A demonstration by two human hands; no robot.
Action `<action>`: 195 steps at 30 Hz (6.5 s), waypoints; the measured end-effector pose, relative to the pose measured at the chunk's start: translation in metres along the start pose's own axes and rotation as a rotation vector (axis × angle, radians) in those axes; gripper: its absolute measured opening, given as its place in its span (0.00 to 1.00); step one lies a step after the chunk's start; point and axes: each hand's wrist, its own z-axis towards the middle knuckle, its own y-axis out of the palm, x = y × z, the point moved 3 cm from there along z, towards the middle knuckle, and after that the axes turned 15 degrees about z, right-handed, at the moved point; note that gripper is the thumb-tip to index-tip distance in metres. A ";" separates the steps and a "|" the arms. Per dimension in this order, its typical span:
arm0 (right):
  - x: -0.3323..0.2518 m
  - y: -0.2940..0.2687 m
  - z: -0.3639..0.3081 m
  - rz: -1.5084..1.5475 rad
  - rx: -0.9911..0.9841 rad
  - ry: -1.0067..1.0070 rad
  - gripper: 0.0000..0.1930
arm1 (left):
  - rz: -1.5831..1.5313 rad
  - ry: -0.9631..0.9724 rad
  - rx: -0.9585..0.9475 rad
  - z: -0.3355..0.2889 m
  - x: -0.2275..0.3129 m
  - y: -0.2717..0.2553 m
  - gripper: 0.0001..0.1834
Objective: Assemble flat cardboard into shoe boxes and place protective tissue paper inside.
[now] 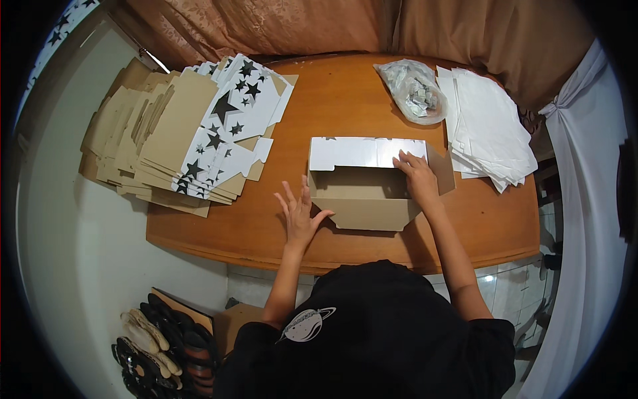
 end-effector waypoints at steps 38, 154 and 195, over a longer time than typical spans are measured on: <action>-0.006 -0.002 -0.005 0.071 0.109 0.045 0.20 | 0.134 0.118 -0.366 0.024 0.025 -0.018 0.30; -0.050 0.009 -0.084 -0.176 0.164 -0.002 0.20 | 0.152 0.082 -0.088 -0.004 0.041 0.011 0.27; -0.076 0.042 -0.054 -0.138 -0.093 0.112 0.29 | -0.262 0.083 -0.524 0.039 0.069 0.016 0.37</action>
